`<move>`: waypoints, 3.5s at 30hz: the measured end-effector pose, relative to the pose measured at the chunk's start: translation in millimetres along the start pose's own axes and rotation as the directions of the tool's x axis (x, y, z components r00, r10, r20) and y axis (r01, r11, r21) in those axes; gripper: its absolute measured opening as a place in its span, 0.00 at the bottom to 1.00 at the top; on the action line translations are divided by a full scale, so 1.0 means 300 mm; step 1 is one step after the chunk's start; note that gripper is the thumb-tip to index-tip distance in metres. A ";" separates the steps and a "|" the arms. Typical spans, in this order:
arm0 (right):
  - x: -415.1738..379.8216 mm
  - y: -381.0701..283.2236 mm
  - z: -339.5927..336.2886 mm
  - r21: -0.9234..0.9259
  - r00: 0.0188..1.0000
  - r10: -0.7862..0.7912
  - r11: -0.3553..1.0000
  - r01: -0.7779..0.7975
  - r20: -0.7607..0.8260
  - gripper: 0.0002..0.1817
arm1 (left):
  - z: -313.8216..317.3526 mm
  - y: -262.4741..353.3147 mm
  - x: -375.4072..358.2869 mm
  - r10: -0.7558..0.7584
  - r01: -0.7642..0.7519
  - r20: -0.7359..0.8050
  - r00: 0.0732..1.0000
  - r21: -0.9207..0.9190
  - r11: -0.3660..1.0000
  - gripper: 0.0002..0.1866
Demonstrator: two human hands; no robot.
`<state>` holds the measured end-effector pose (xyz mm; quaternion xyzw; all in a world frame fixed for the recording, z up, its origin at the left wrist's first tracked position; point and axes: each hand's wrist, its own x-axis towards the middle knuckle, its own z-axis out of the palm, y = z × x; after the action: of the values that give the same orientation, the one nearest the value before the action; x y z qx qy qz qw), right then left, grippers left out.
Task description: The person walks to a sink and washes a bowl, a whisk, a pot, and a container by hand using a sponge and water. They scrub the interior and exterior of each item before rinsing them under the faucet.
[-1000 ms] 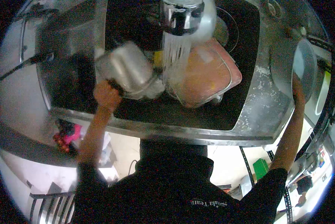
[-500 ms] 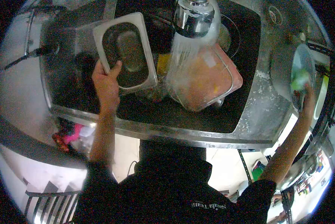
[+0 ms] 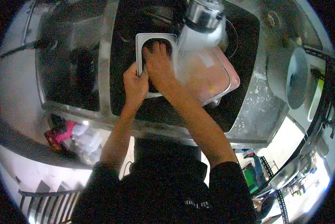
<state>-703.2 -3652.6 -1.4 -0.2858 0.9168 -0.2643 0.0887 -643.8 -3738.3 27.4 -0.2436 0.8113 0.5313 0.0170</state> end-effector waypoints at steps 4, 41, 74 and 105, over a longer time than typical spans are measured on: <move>-0.039 -0.011 -0.001 0.278 0.998 -0.054 0.959 0.059 -0.024 0.23 | -0.021 -0.044 -0.013 0.128 -0.127 -0.016 0.992 0.065 0.990 0.05; -0.184 0.041 0.018 -0.018 0.619 -0.077 0.989 0.145 0.782 0.10 | 0.024 -0.226 0.022 0.208 -0.230 0.241 0.948 0.064 0.971 0.16; -0.182 0.073 -0.103 0.839 0.776 0.440 -0.504 -0.204 0.453 0.17 | -0.173 0.223 -0.053 0.242 -0.239 -0.300 0.923 0.048 0.970 0.19; -0.158 -0.264 -0.084 0.915 0.721 0.651 0.100 -0.392 0.238 0.19 | 0.007 -0.179 0.022 -0.386 0.218 -0.007 0.923 -0.816 0.536 0.16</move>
<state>-634.5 -3669.8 62.9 0.1973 0.6332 -0.7162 0.2172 -627.8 -3755.9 -21.2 -0.4100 0.4273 0.8020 -0.0783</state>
